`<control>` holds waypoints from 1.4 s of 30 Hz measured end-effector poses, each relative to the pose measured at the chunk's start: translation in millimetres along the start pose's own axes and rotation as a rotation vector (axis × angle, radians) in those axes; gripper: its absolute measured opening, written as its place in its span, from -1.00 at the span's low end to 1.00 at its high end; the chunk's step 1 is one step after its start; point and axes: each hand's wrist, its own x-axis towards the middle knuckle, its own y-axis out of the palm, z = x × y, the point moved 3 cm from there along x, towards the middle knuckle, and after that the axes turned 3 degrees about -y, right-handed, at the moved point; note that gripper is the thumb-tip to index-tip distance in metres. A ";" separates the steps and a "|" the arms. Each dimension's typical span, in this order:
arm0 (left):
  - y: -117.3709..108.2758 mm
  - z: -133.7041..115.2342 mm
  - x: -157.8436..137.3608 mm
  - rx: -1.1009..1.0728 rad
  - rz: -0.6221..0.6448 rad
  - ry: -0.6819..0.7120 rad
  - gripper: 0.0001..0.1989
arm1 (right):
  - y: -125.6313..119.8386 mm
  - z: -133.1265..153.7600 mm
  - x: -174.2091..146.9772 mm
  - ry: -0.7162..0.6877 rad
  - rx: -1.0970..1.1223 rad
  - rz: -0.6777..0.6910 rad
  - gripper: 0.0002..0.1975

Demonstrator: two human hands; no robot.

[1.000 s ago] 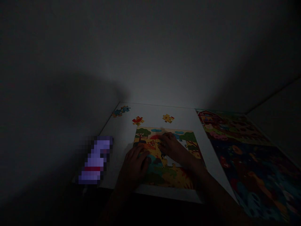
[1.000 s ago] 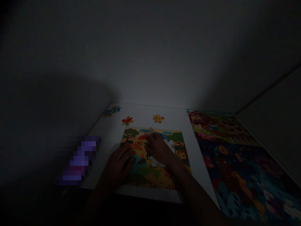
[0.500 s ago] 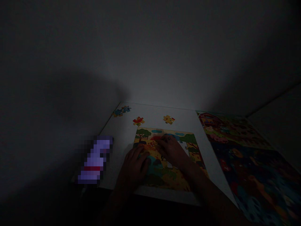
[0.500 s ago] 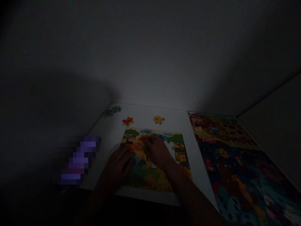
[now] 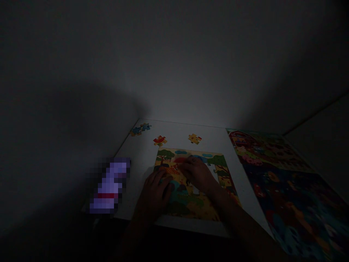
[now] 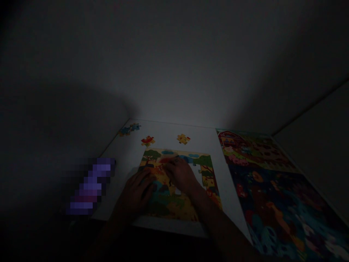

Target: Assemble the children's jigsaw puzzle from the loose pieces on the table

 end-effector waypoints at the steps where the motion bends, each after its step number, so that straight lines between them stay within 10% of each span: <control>1: 0.1 0.0 0.0 0.001 0.001 0.002 -0.73 | -1.4 -3.2 -0.7 0.001 0.008 -0.011 -0.79; 10: 0.1 0.5 -0.2 -0.014 -0.018 0.001 -0.72 | -8.4 -31.4 -7.2 0.047 0.223 -0.059 -0.81; 19: 5.2 2.6 0.7 0.037 0.008 0.018 -0.72 | -35.3 -85.3 -20.9 0.562 0.327 -0.545 -0.71; 42: 36.0 -32.4 29.6 0.071 0.097 0.016 -0.41 | -21.5 -98.5 -21.1 0.588 0.108 -0.333 -0.76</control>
